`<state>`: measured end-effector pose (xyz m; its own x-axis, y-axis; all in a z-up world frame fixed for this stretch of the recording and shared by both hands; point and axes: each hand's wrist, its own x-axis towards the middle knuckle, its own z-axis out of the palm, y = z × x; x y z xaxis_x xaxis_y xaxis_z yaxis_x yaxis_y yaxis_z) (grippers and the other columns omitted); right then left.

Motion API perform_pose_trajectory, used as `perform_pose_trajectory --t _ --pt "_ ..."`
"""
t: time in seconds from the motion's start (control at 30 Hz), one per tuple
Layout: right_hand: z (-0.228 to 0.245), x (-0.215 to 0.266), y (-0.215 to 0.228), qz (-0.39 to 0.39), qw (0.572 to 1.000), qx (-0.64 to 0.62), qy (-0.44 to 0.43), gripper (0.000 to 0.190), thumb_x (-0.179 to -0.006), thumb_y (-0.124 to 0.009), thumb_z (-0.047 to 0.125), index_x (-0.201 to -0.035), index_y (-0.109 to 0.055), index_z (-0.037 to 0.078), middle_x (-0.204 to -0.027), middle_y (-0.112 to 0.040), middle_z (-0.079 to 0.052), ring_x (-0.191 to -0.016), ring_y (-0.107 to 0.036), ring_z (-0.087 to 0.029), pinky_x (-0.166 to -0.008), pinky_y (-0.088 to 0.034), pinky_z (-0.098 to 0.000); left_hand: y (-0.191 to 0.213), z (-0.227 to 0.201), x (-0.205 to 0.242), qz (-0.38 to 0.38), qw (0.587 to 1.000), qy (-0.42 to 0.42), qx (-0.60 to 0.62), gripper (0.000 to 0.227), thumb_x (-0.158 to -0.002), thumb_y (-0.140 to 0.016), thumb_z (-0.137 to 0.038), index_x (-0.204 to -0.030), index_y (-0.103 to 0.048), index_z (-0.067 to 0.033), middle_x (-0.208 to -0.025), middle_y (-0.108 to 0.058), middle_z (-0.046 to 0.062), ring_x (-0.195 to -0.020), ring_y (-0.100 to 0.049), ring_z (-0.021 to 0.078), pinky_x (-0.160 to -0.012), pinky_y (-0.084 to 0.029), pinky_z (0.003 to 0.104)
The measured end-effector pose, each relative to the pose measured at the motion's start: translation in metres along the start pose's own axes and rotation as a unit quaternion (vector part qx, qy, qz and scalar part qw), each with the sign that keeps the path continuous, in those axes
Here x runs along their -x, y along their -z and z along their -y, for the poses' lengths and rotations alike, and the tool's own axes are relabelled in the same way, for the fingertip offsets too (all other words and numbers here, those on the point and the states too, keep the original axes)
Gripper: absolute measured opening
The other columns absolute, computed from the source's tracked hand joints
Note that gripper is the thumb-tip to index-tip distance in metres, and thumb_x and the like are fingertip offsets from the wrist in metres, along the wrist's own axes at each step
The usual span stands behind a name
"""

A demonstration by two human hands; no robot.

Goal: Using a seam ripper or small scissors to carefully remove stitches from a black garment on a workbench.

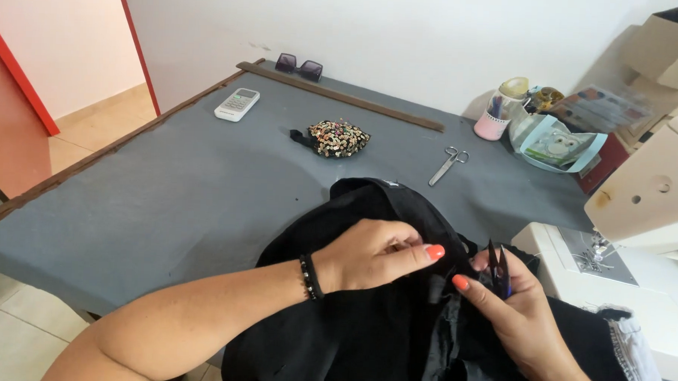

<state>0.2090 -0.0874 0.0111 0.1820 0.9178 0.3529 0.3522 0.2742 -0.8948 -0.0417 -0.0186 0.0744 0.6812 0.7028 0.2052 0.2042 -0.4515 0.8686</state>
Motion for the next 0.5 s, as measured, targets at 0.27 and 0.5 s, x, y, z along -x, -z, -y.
perform_pose_trajectory --t 0.27,0.5 --pt "-0.009 -0.007 -0.001 0.022 1.0 0.01 0.01 0.023 -0.085 -0.079 0.006 -0.085 -0.057 0.014 -0.092 -0.065 0.001 -0.084 -0.058 -0.01 -0.082 -0.046 -0.0262 -0.013 0.044 -0.023 -0.055 0.976 -0.022 0.211 0.043 -0.086 -0.079 -0.027 -0.069 -0.042 -0.0153 -0.069 -0.056 -0.004 -0.066 -0.054 0.0051 -0.057 -0.05 0.023" --pt "-0.005 -0.005 0.0 -0.044 0.996 0.075 0.018 0.025 -0.082 -0.083 0.012 -0.094 -0.061 0.012 -0.1 -0.069 0.001 -0.089 -0.059 -0.008 -0.084 -0.046 -0.0234 -0.011 0.04 -0.021 0.014 0.931 -0.041 0.361 0.02 -0.1 -0.064 -0.027 -0.104 -0.062 -0.0074 -0.094 -0.072 0.008 -0.082 -0.071 0.0181 -0.073 -0.06 0.029"
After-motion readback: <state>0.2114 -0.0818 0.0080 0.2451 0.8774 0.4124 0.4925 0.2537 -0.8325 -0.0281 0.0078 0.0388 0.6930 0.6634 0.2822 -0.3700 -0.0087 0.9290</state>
